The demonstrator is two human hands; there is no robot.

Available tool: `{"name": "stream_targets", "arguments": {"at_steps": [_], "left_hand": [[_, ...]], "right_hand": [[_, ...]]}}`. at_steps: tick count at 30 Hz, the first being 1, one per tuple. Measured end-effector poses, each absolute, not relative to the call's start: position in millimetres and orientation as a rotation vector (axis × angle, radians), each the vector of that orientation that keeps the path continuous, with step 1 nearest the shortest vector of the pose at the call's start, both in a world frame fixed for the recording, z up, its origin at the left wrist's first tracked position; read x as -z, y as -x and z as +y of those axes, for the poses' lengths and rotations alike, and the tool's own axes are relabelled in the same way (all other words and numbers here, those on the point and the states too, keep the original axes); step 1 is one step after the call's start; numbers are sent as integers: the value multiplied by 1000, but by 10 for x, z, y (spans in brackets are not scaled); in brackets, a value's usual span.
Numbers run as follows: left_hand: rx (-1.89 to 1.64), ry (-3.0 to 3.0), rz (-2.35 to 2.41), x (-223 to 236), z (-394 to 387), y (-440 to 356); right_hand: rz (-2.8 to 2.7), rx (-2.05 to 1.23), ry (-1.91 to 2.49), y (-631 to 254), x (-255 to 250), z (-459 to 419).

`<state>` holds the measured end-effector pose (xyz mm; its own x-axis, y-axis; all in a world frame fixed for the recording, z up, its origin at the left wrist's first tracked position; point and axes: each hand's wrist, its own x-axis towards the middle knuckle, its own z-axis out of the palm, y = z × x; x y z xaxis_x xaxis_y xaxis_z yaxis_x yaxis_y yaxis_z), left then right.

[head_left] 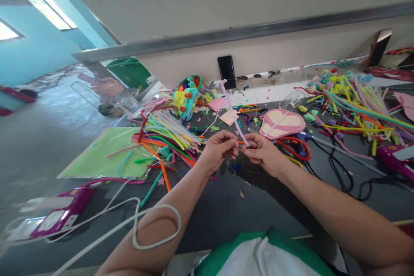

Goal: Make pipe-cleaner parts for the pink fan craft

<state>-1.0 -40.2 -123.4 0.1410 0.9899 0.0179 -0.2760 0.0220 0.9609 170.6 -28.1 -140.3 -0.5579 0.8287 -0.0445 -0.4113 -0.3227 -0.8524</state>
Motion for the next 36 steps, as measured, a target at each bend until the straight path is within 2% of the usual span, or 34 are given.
{"name": "stream_targets", "arguments": {"at_steps": [5, 10, 15, 36], "left_hand": [[-1201, -1182, 1026, 1238, -401, 2], [-1318, -1852, 1461, 1233, -495, 7], [-1206, -2282, 1265, 1223, -544, 28], [-915, -2287, 1043, 1208, -403, 204]], "right_hand": [[-1137, -1852, 657, -1713, 1405, -259], [-1096, -1847, 643, -1728, 1395, -234], [-1089, -1885, 650, -1726, 1338, -259], [-1052, -1978, 668, -1700, 1419, -250]]}}
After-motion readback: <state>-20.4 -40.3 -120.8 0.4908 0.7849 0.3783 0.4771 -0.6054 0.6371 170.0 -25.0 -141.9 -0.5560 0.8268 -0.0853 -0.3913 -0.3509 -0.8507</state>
